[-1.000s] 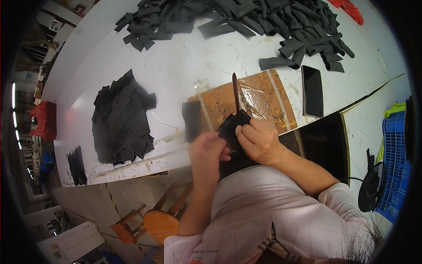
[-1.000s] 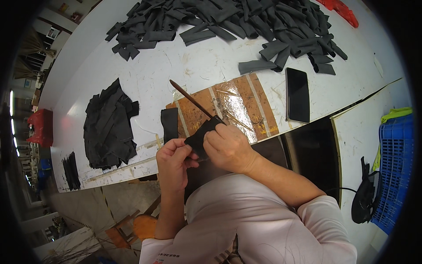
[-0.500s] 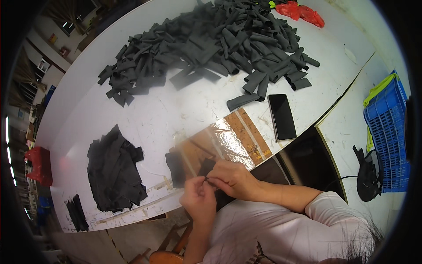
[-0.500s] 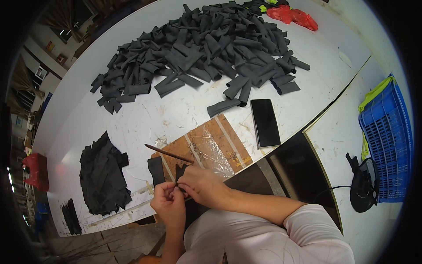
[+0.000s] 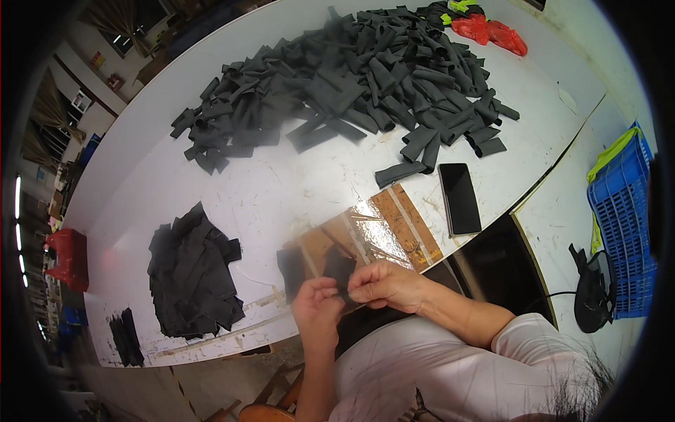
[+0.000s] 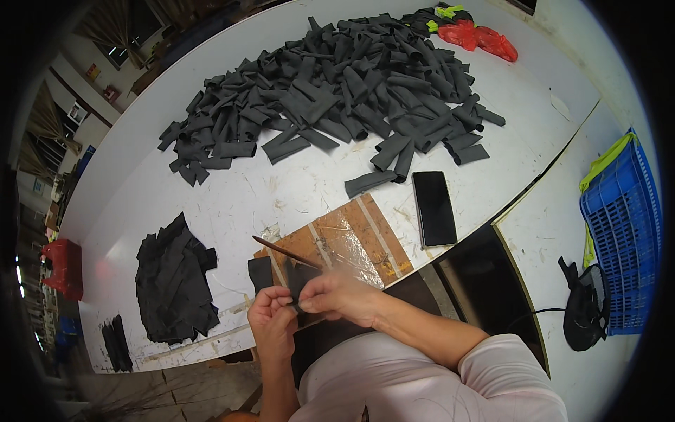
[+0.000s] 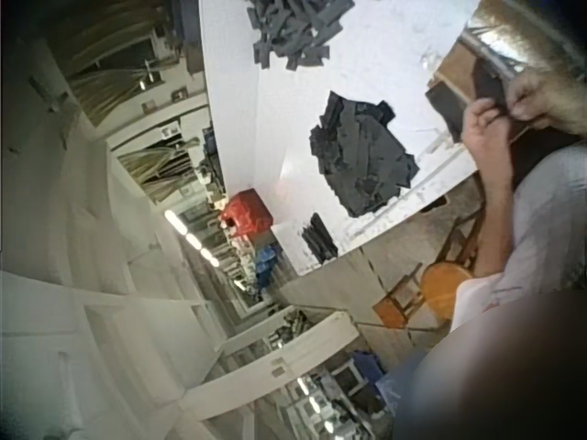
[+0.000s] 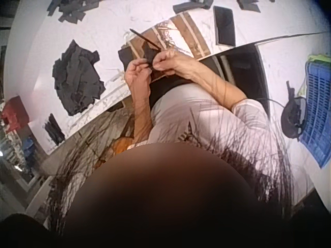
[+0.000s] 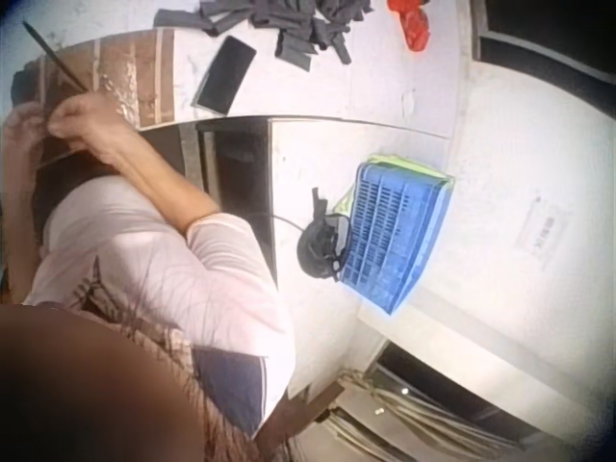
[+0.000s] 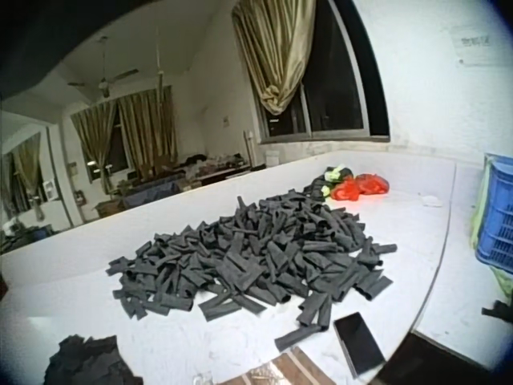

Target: The person is preparing small black foam or rubber pieces, likely for manufacturing, by peeling or separating them on a workbench.

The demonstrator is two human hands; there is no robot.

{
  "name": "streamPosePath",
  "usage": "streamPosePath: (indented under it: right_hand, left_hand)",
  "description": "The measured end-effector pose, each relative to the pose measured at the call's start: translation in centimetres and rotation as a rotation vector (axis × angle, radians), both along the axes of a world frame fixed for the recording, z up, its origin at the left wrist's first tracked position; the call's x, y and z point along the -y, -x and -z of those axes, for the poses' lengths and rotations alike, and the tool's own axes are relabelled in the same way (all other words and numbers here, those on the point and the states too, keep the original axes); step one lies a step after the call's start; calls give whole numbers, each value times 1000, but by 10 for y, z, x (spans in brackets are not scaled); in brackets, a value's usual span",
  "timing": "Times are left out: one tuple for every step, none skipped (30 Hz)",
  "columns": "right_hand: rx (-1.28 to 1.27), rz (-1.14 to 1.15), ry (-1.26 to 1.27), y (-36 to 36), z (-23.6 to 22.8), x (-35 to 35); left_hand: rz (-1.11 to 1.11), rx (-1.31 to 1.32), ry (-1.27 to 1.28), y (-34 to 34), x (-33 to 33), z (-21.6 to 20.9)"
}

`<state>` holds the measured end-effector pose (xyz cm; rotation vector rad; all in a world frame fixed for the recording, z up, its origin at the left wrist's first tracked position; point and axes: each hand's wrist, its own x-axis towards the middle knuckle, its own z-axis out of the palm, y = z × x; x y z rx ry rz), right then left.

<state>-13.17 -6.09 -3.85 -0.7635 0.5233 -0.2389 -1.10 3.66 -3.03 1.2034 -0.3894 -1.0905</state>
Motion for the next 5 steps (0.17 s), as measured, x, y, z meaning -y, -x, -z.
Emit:
streamPosePath:
  right_hand:
    - [87, -86, -174, 0, 5, -1]
    - [124, -83, -204, -2, 9, -4]
    - [124, -88, -209, -3, 10, -5]
    - [89, -83, -70, -5, 10, -6]
    - [55, -77, 69, -7, 9, -5]
  left_hand:
    - [-68, 191, -31, 1, 0, 6]
    - [-172, 361, -1, 6, 2, 13]
    - [-176, 361, -6, 10, 1, 14]
    - [-202, 471, -74, 13, 1, 13]
    - [-227, 579, -141, 15, 2, 8]
